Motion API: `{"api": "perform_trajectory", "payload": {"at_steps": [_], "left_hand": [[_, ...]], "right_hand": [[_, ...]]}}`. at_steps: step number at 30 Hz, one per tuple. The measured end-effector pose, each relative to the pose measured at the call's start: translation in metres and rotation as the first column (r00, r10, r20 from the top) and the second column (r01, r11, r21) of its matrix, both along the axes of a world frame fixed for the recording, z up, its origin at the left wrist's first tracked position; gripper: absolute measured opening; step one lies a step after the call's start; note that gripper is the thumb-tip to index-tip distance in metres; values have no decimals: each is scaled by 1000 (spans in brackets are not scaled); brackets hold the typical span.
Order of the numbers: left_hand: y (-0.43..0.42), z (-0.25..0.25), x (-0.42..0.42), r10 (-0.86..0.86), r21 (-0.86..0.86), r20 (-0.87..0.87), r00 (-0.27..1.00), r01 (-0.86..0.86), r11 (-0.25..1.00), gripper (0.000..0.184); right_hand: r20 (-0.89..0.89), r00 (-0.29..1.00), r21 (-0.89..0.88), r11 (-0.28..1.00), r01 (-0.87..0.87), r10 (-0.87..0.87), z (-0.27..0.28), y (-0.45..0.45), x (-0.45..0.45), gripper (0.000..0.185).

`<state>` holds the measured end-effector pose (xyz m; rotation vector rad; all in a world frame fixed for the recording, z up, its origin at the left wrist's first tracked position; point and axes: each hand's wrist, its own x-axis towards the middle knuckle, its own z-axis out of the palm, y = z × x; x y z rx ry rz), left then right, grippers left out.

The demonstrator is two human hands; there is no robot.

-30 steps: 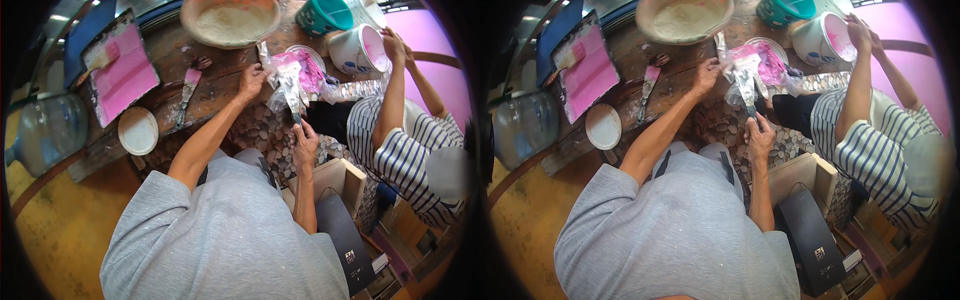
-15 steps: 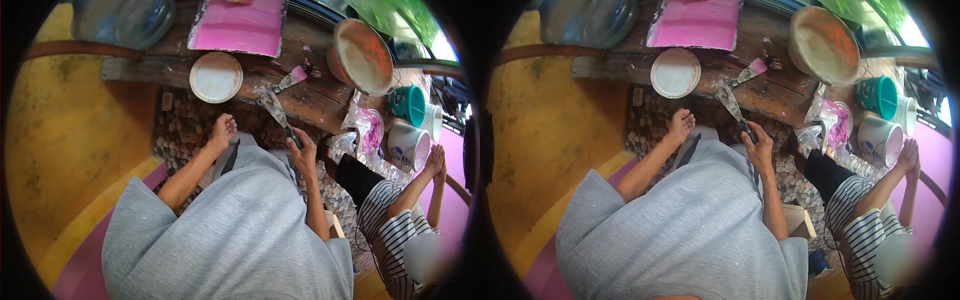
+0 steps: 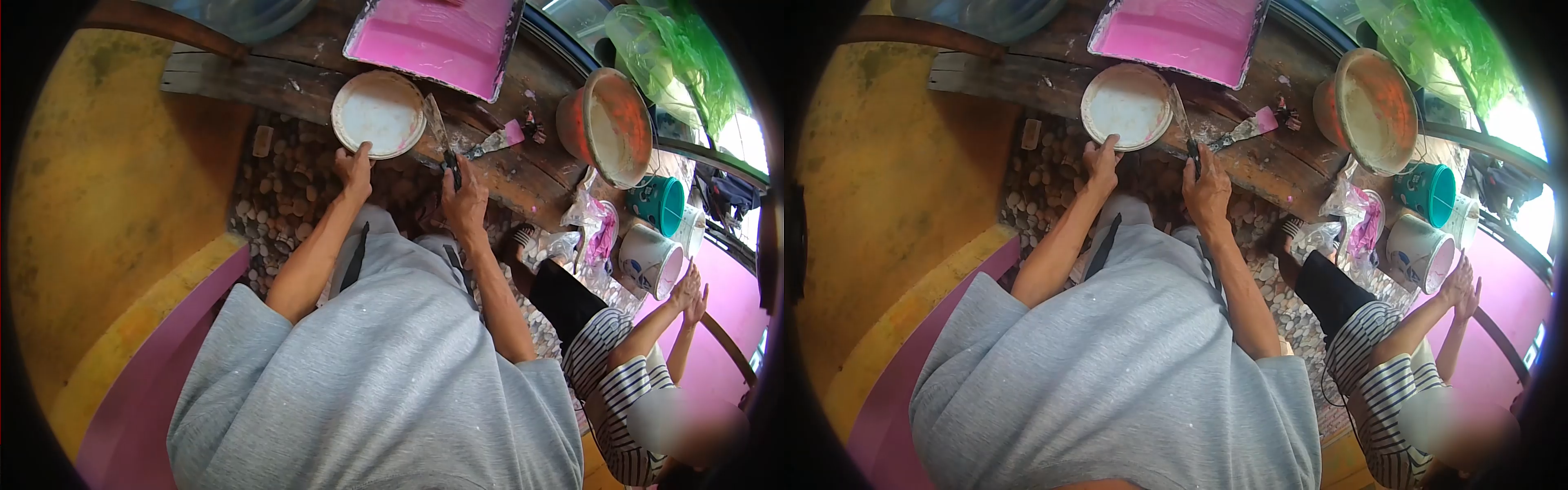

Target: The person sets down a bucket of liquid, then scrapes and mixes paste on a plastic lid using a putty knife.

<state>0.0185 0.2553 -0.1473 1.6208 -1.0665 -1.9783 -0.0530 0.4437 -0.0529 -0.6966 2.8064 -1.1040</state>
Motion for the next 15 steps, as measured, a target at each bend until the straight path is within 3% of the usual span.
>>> {"api": "perform_trajectory", "payload": {"at_steps": [4, 8, 11, 15], "left_hand": [[3, 17, 8, -127, -142, 71, 989, 136, 980, 40], [6, 28, 15, -178, -205, 134, 975, 203, 958, 40], [-4, 8, 26, -289, -264, 232, 929, 346, 900, 44], [-13, 4, 35, -322, -290, 214, 922, 375, 881, 46]], "right_hand": [[48, 998, 35, 999, 25, -26, -16, -8, 4, 33], [-30, 999, -12, 1000, 22, -22, -22, -12, 7, 33], [-22, 1000, 16, 1000, 7, -7, -22, -13, 9, 33], [4, 1000, 54, 998, -23, 23, -18, -16, 7, 34]]}}
